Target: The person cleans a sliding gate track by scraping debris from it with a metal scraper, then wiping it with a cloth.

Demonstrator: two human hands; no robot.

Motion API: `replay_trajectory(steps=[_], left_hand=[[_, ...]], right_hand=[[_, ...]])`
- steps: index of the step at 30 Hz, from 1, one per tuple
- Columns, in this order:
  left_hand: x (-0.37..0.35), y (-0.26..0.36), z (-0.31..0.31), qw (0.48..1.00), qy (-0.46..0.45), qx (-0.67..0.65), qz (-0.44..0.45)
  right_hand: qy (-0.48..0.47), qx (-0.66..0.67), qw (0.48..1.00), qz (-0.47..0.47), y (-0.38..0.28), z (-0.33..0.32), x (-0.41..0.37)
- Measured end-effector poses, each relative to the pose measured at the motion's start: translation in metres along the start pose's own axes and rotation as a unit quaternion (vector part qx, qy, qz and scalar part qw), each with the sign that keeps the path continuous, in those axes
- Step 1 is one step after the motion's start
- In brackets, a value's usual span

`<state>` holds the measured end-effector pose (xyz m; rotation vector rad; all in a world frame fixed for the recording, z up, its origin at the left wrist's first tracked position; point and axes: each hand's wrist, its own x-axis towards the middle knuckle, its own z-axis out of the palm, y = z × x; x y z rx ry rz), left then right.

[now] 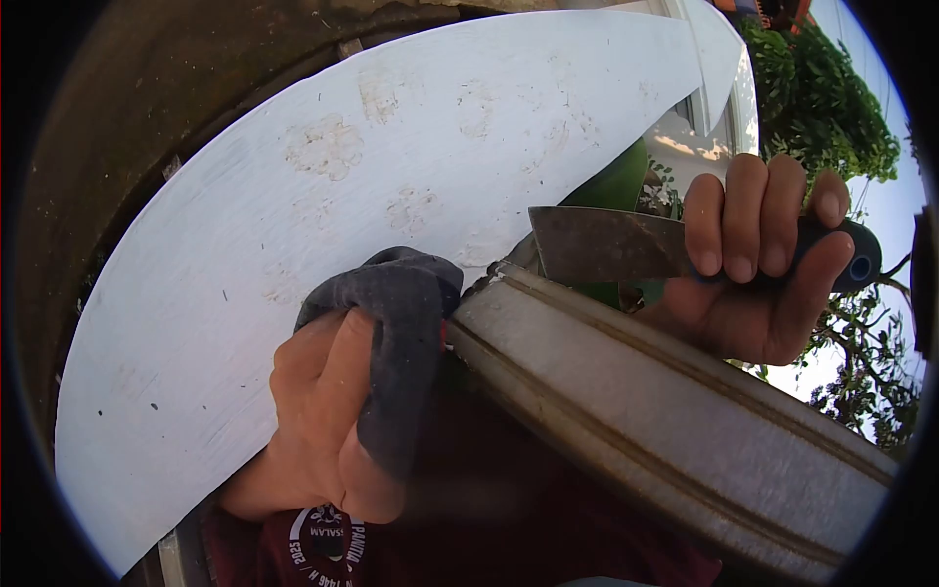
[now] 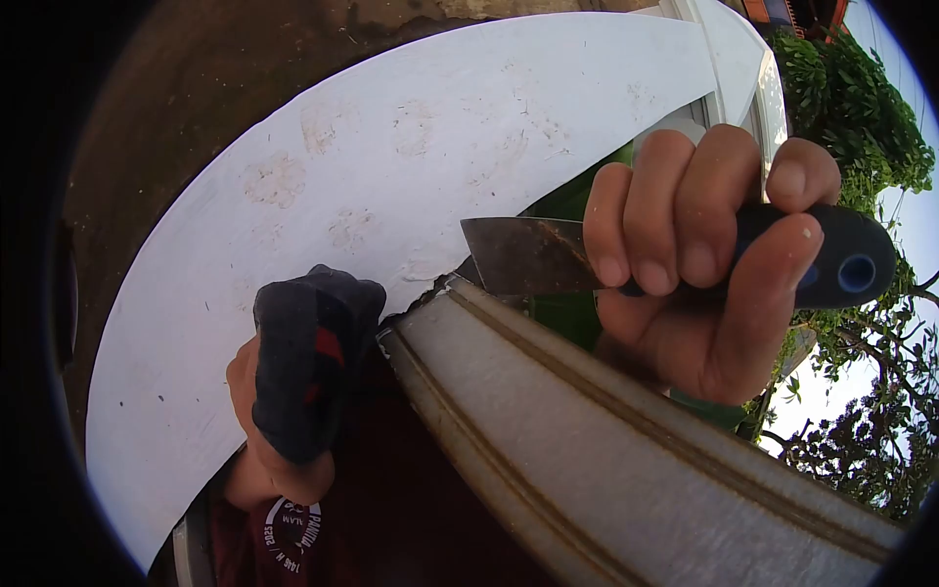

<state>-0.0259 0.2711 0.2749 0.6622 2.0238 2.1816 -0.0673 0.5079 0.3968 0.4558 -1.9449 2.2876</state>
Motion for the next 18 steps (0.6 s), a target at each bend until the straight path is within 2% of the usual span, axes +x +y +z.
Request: replay_trajectory(steps=[4,7,10,15,18], left_hand=[[0.008,0.009,-0.003,0.997,-0.028,-0.063,-0.046],[0.011,0.014,-0.008,0.998,-0.044,-0.032,-0.043],[0.009,0.014,-0.011,0.998,-0.056,-0.011,-0.025],[0.01,0.018,-0.012,0.997,-0.05,-0.012,-0.051],[0.012,0.024,-0.014,0.995,-0.053,-0.005,-0.079]], right_hand=[[-0.001,-0.001,1.0,0.004,0.002,0.009,-0.003],[-0.003,0.023,1.0,-0.008,0.001,0.011,-0.004],[-0.046,0.033,0.998,-0.012,0.004,0.01,0.0],[-0.14,0.03,0.989,0.018,0.02,0.002,0.006],[-0.132,0.039,0.99,0.022,0.026,0.004,0.006]])
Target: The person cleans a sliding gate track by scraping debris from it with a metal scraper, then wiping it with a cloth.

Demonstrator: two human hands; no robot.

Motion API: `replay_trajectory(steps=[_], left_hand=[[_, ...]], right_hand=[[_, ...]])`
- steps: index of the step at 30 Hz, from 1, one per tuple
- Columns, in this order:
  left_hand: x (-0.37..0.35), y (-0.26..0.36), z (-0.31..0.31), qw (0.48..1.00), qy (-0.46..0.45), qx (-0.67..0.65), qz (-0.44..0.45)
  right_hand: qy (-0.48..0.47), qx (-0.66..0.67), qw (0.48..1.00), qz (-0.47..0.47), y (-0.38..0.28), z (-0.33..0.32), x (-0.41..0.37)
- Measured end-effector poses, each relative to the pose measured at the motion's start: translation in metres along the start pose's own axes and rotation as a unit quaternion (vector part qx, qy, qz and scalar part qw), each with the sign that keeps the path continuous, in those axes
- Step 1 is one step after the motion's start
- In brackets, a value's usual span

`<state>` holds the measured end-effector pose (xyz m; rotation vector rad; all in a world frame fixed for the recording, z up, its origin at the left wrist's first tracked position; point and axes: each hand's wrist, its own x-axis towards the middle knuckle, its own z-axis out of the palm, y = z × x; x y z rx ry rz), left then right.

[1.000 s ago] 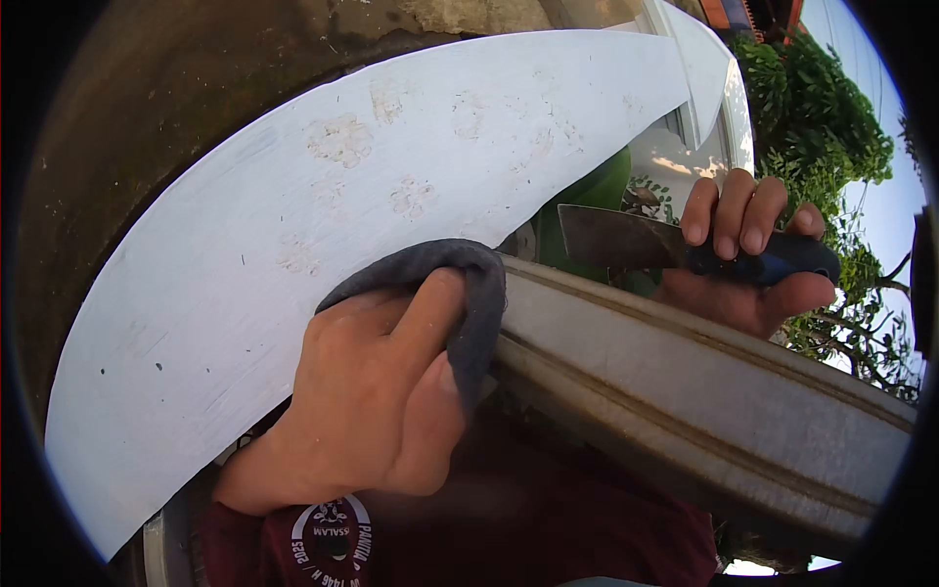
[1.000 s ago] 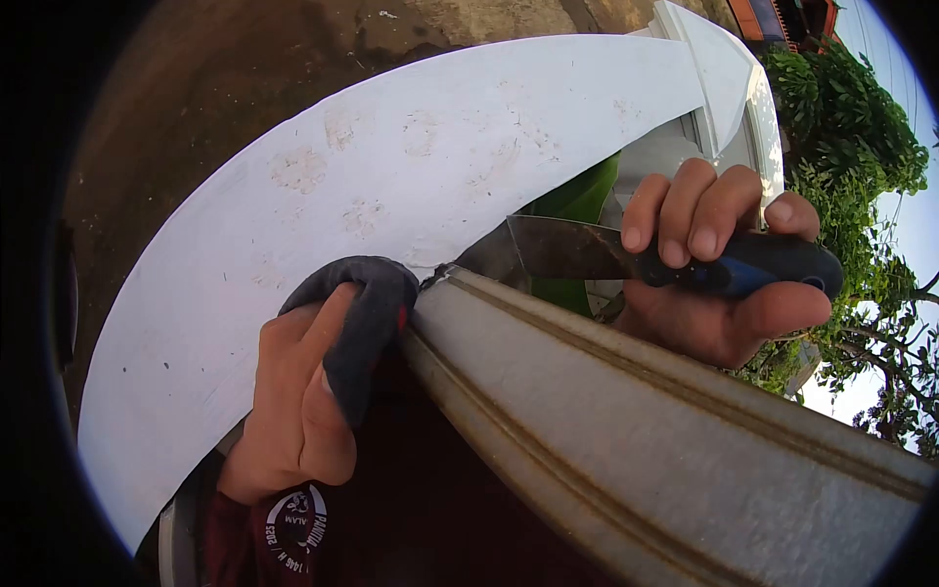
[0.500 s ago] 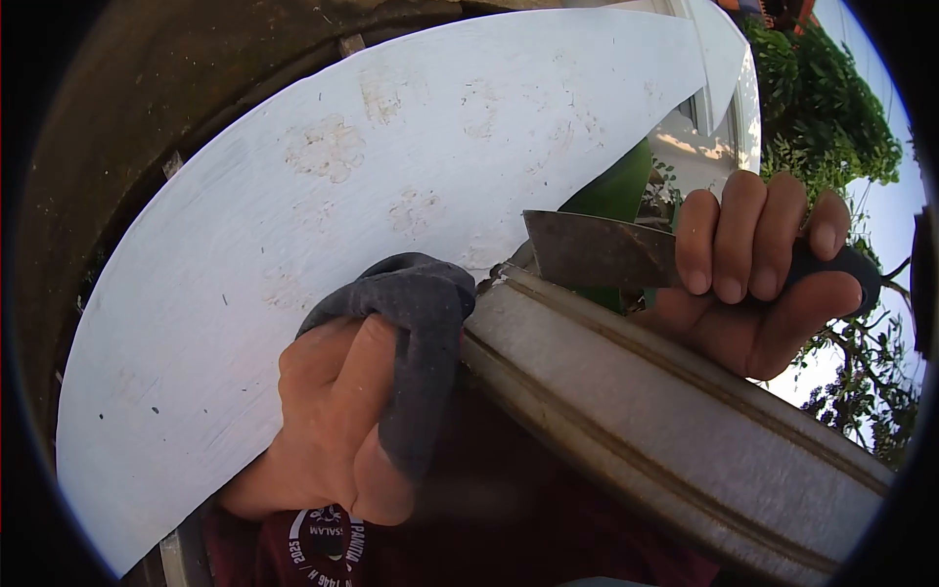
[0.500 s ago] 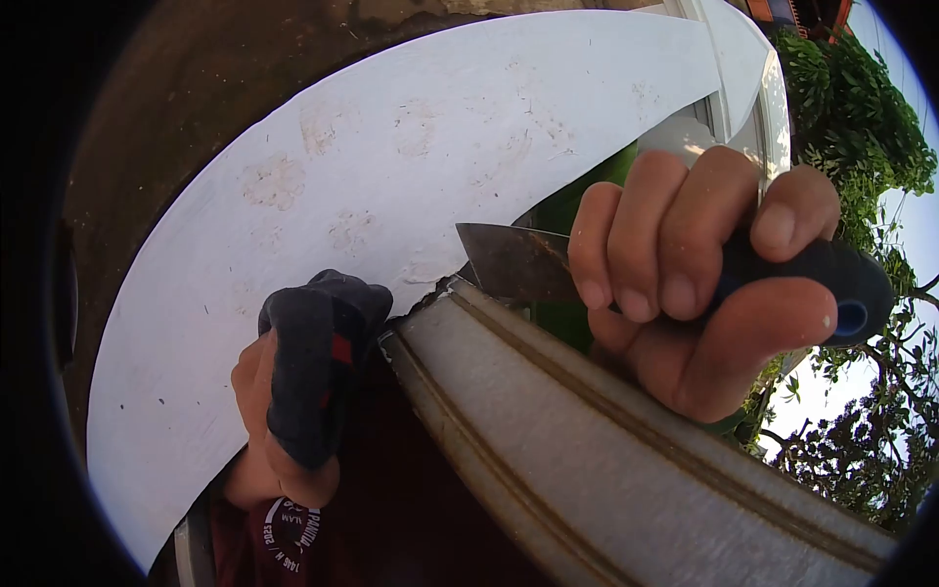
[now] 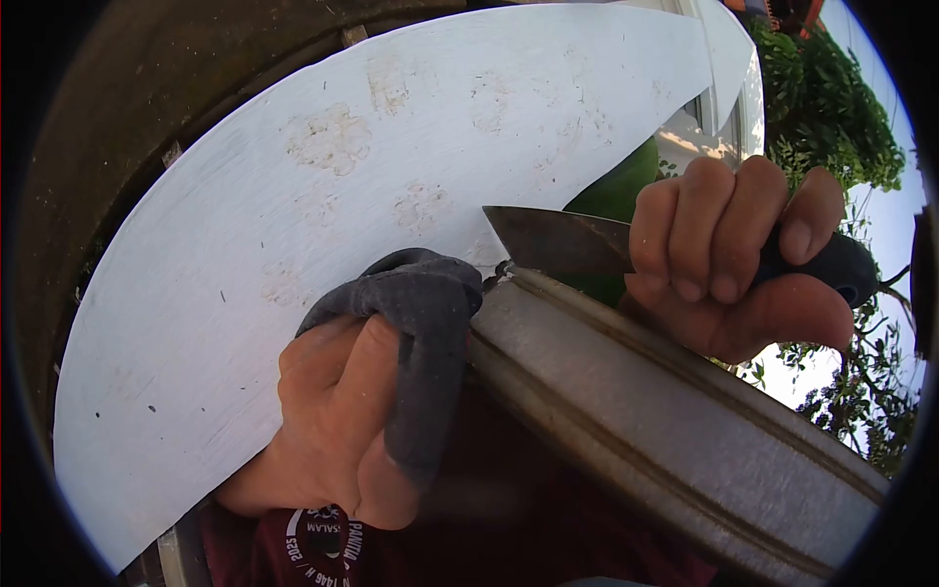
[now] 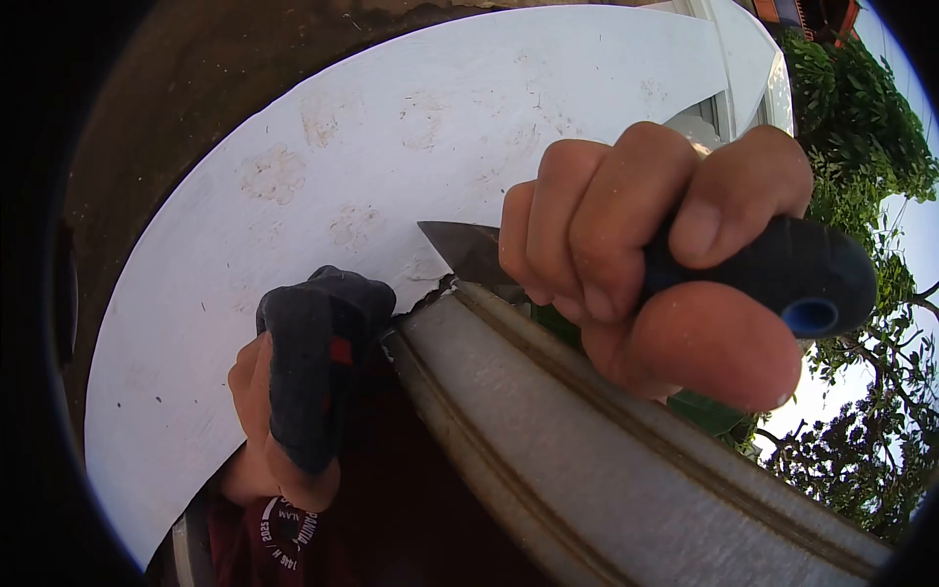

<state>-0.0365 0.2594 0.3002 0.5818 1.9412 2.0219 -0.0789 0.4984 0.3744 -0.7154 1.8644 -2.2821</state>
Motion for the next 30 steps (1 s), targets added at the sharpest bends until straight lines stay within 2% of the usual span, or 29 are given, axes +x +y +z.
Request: replay_trajectory(steps=[10,17,20,23,26,29,30], left_hand=[[-0.001,0.001,-0.004,0.999,0.019,0.022,0.026],[-0.002,0.002,-0.007,1.0,-0.001,0.002,0.005],[0.0,-0.001,-0.006,0.999,-0.001,0.023,0.022],[0.003,-0.003,-0.002,0.999,-0.001,0.028,0.027],[0.0,-0.005,0.0,0.999,0.006,0.026,0.03],[-0.002,-0.007,-0.001,0.999,0.013,0.018,0.027],[-0.003,-0.008,-0.001,1.0,0.018,0.013,0.021]], right_hand=[[0.046,0.038,0.997,-0.039,0.006,0.005,-0.002],[0.074,0.1,0.991,-0.049,0.013,-0.006,-0.007],[0.041,0.166,0.983,-0.058,0.019,-0.016,-0.004],[-0.041,0.216,0.975,-0.041,0.025,-0.04,-0.005],[-0.062,0.291,0.954,-0.043,0.037,-0.05,-0.001],[0.001,0.396,0.918,-0.014,0.042,-0.044,0.007],[-0.005,0.406,0.914,-0.006,0.044,-0.045,0.01]])
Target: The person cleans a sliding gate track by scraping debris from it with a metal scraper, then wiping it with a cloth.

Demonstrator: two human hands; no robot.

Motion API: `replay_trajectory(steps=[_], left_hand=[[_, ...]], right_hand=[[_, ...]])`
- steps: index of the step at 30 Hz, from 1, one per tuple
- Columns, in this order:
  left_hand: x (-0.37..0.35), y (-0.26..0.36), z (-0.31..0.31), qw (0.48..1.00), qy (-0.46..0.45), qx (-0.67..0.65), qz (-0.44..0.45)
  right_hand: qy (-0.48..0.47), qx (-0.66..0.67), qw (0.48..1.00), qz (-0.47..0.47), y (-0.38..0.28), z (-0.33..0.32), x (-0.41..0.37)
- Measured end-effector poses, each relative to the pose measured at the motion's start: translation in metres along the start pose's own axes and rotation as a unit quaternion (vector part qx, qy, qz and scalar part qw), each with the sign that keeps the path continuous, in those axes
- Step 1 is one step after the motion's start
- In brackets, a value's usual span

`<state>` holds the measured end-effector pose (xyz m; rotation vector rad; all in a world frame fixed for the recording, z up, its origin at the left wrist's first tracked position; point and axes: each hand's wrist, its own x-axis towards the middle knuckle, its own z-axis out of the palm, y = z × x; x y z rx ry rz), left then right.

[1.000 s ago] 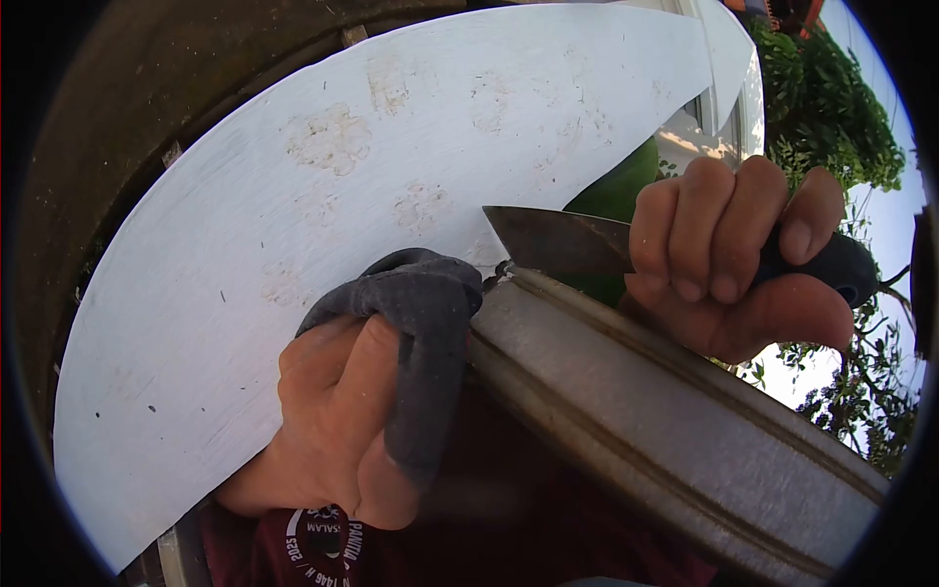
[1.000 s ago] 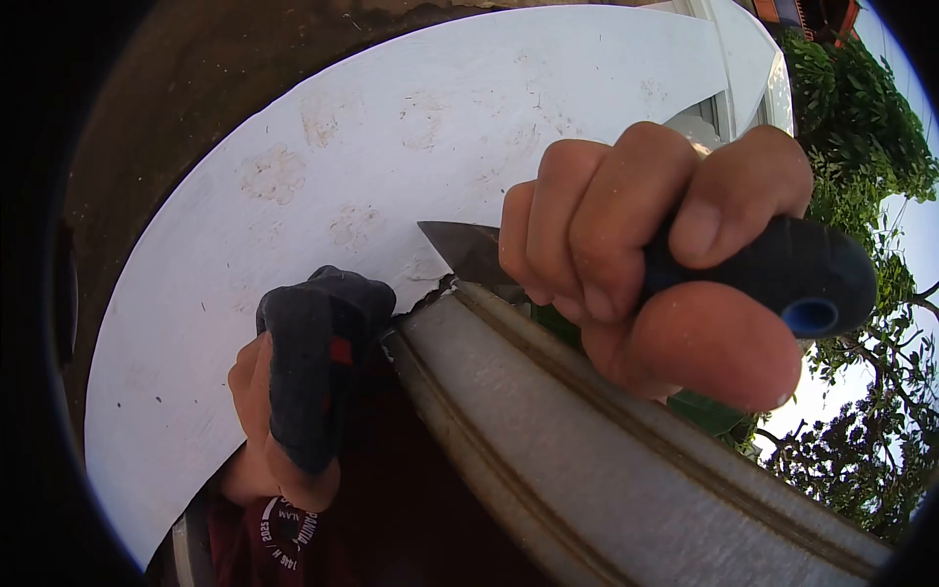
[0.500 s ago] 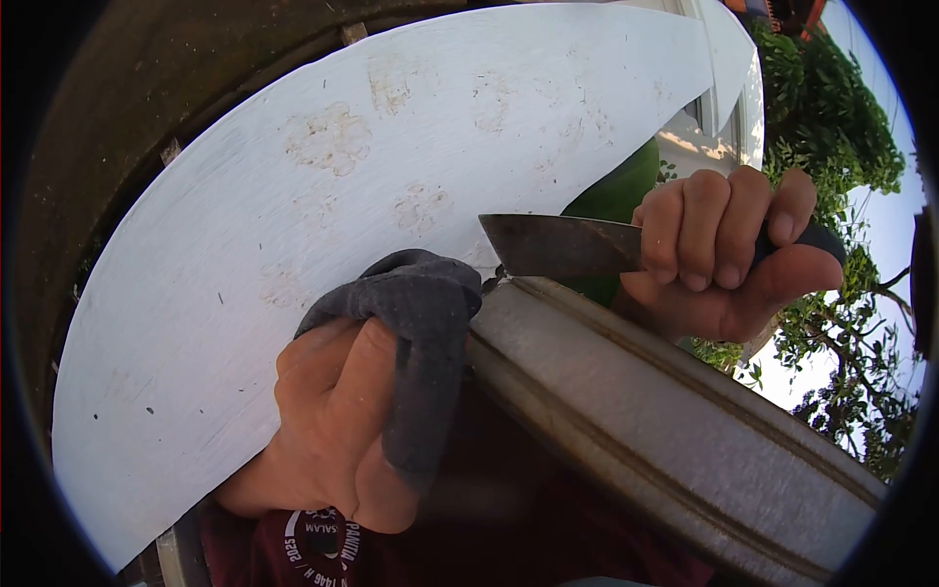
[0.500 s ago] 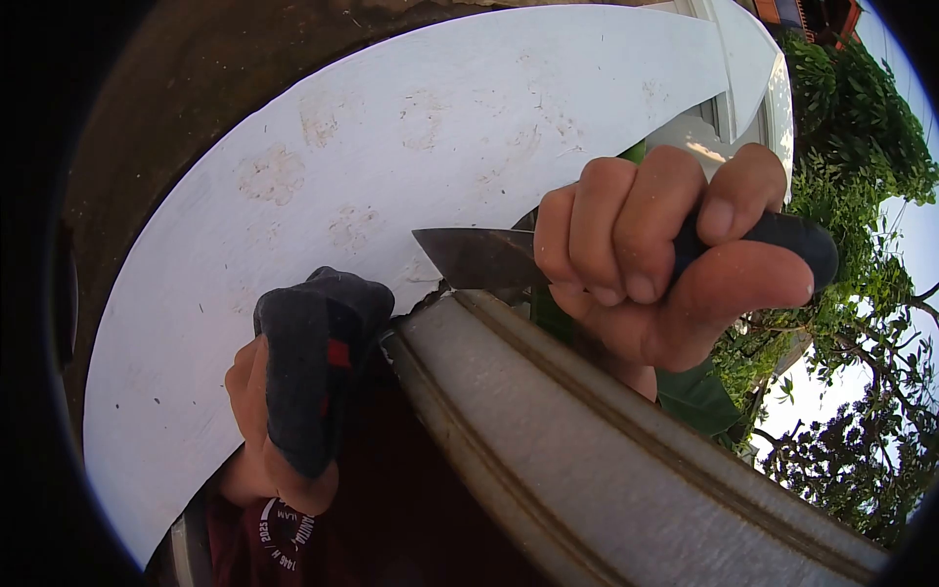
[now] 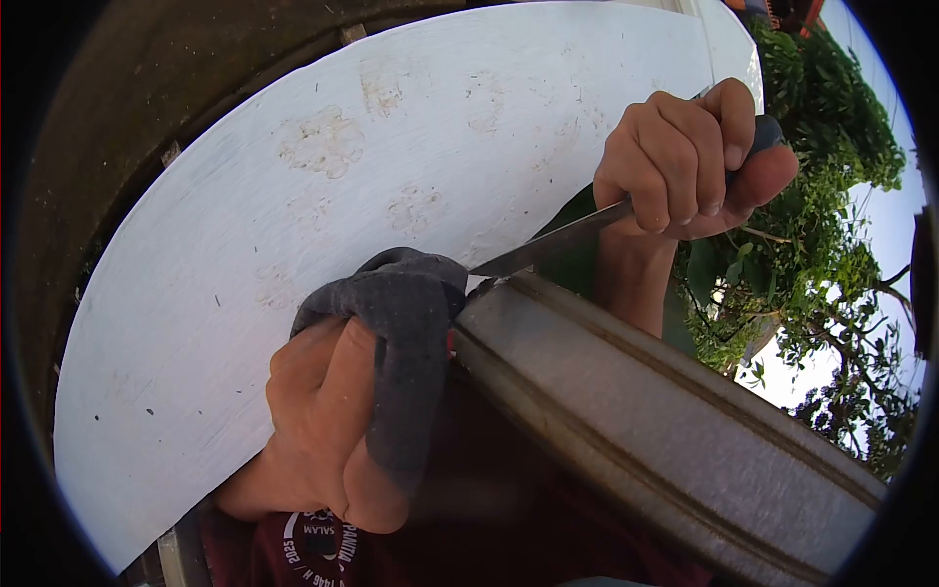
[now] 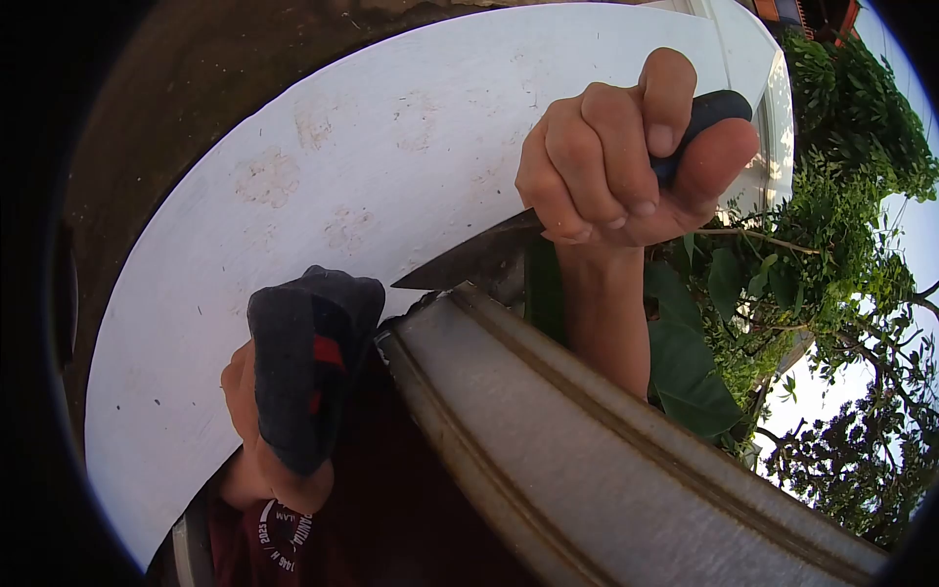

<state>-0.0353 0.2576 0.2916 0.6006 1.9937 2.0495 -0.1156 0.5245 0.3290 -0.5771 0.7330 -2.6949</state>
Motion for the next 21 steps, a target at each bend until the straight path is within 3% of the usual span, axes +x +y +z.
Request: replay_trajectory(steps=[6,9,10,16,21], left_hand=[[0.02,0.019,0.012,0.992,0.041,-0.075,-0.09],[0.034,0.018,0.016,0.996,-0.052,0.062,-0.034],[0.036,0.015,0.027,0.997,0.002,0.071,-0.039],[0.043,0.015,0.022,0.989,-0.032,0.132,-0.061],[0.039,0.009,0.026,0.992,0.016,0.12,-0.043]], right_hand=[[0.003,0.03,0.996,0.083,0.004,-0.012,0.017],[-0.002,0.05,0.993,0.104,0.007,-0.017,0.019],[-0.003,0.053,0.993,0.101,0.008,-0.015,0.017],[0.031,0.072,0.991,0.112,0.012,-0.018,0.018],[0.03,0.062,0.992,0.107,0.013,-0.011,0.021]])
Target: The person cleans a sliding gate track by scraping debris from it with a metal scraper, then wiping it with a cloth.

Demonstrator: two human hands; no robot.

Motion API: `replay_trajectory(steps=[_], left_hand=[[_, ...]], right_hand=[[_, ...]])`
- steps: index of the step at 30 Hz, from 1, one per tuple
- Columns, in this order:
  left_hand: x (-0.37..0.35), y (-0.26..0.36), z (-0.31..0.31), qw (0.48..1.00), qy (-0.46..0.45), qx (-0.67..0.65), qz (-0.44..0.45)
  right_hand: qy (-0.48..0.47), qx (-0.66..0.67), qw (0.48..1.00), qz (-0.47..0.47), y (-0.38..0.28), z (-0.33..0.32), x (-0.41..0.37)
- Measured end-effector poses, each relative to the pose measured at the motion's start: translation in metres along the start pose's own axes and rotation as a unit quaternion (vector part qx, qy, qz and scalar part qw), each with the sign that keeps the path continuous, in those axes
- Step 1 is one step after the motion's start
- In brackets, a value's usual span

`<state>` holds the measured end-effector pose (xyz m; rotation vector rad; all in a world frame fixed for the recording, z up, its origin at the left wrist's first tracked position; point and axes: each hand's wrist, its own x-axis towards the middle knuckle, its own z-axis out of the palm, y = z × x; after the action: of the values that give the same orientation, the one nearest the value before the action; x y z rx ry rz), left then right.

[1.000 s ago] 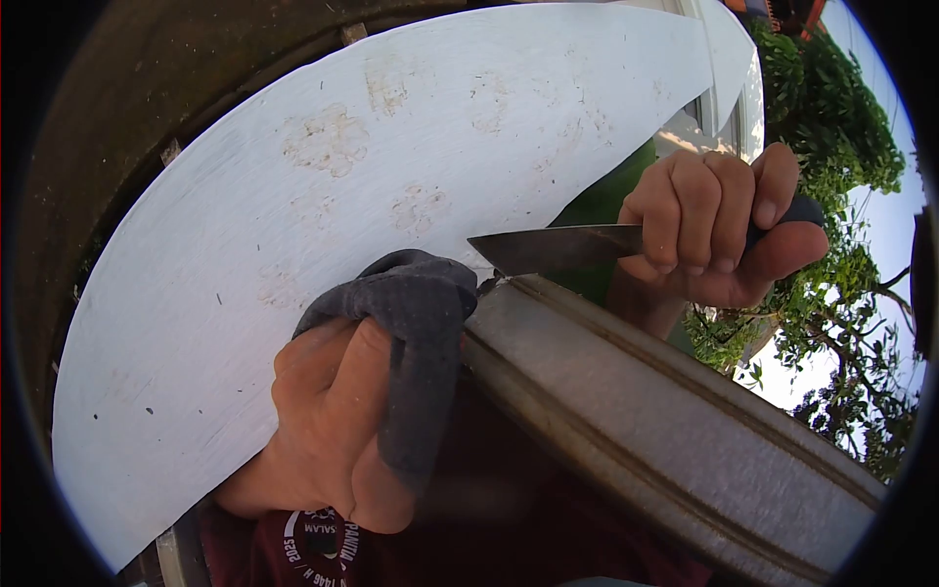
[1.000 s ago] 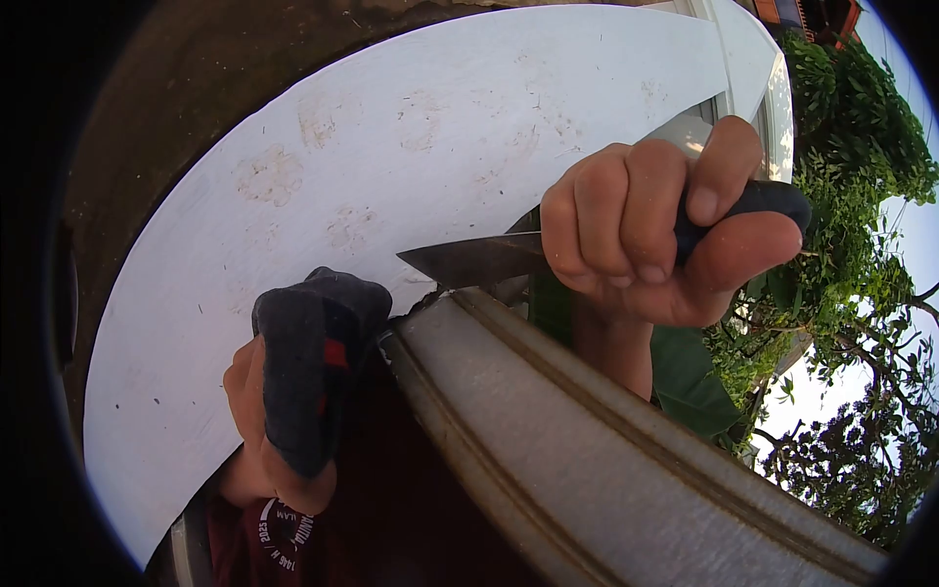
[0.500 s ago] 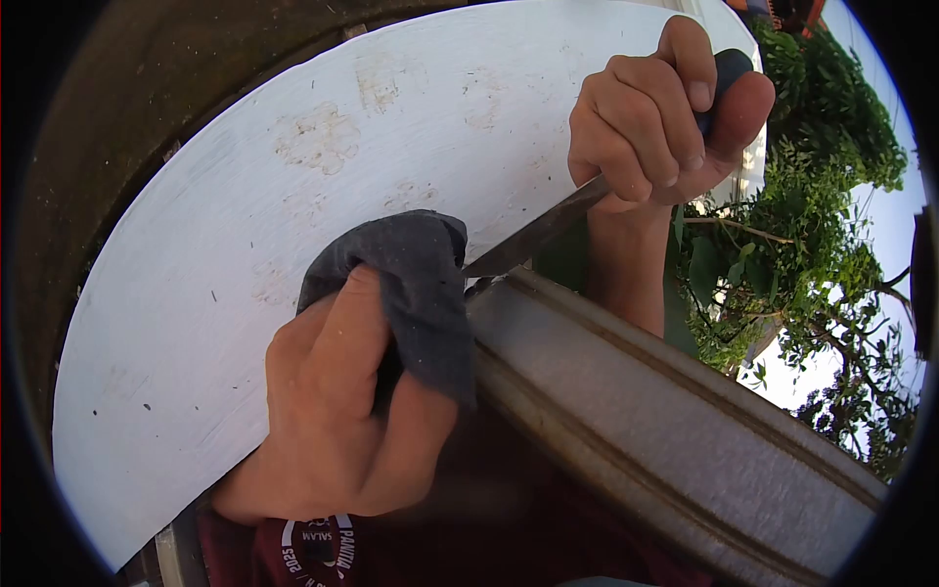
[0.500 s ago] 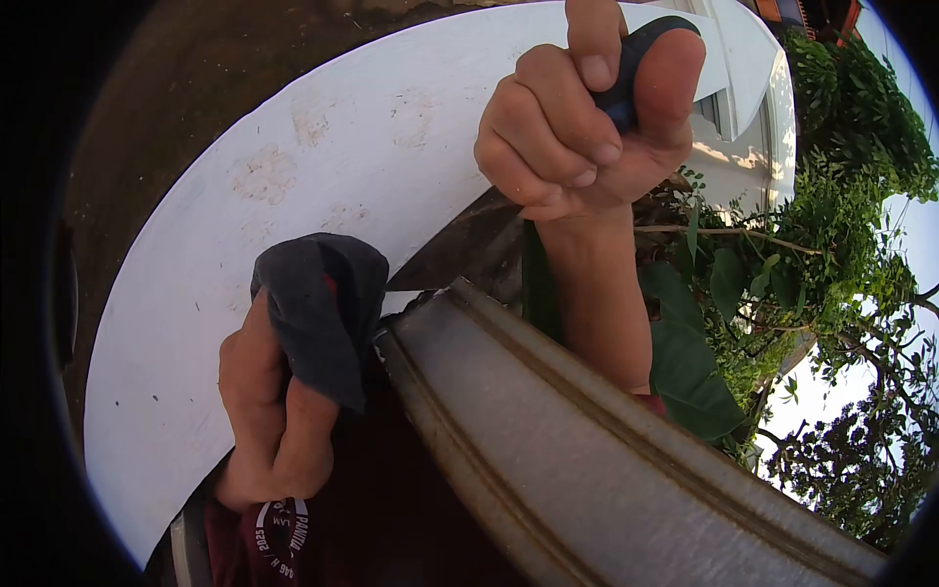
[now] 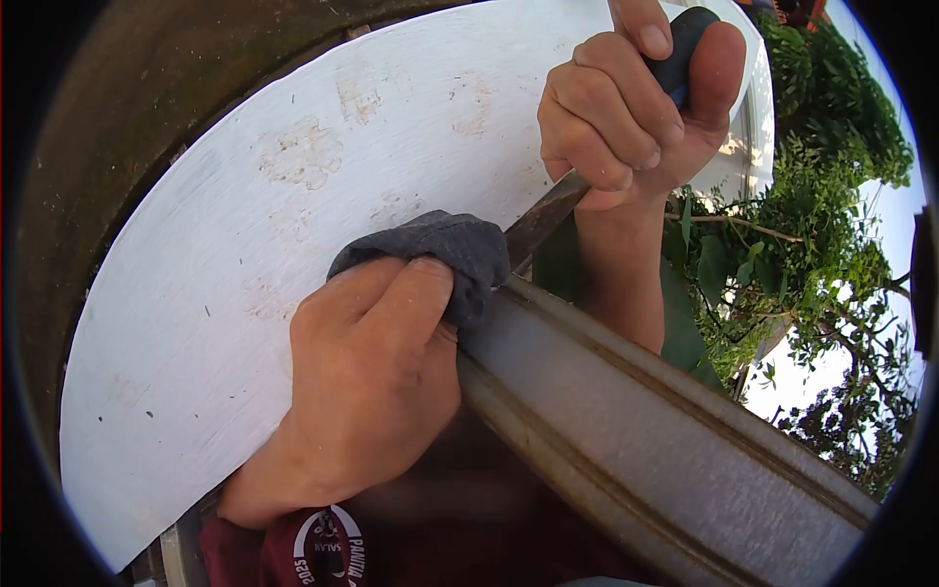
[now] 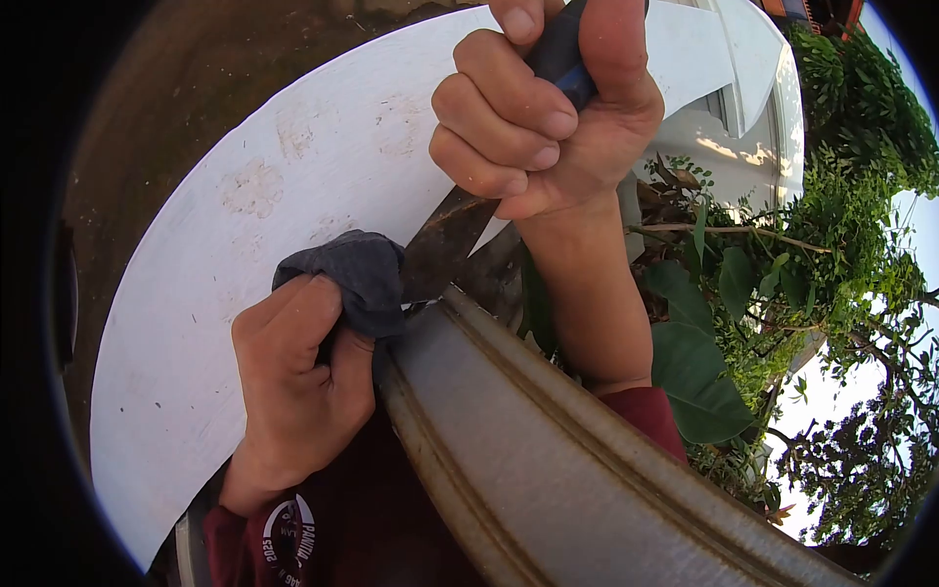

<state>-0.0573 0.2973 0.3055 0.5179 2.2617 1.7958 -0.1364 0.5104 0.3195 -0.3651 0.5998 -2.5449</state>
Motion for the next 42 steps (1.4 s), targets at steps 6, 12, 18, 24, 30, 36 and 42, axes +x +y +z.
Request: replay_trajectory(steps=[6,12,18,24,30,36,42], left_hand=[[-0.003,-0.004,0.004,0.999,0.02,0.033,0.033],[-0.001,-0.004,-0.001,0.999,-0.004,0.045,0.029],[0.001,-0.003,0.0,1.0,0.003,-0.007,0.001],[-0.001,-0.006,0.002,1.0,0.019,-0.011,0.007],[-0.001,-0.002,0.004,0.999,0.016,0.032,0.006],[0.003,-0.003,0.004,1.0,0.011,0.016,0.017],[-0.002,-0.005,0.002,0.999,0.032,0.018,0.01]], right_hand=[[0.008,-0.016,0.999,-0.027,-0.002,-0.007,-0.008],[0.001,0.037,0.999,-0.037,0.004,-0.022,-0.008],[-0.008,0.066,0.997,0.025,0.009,-0.03,0.008],[0.009,0.017,0.999,0.035,-0.002,-0.023,0.01],[0.086,0.024,0.993,-0.074,0.004,-0.014,-0.015],[0.079,0.054,0.995,-0.02,0.002,-0.019,-0.008],[0.102,0.014,0.994,-0.043,0.0,-0.007,-0.003]])
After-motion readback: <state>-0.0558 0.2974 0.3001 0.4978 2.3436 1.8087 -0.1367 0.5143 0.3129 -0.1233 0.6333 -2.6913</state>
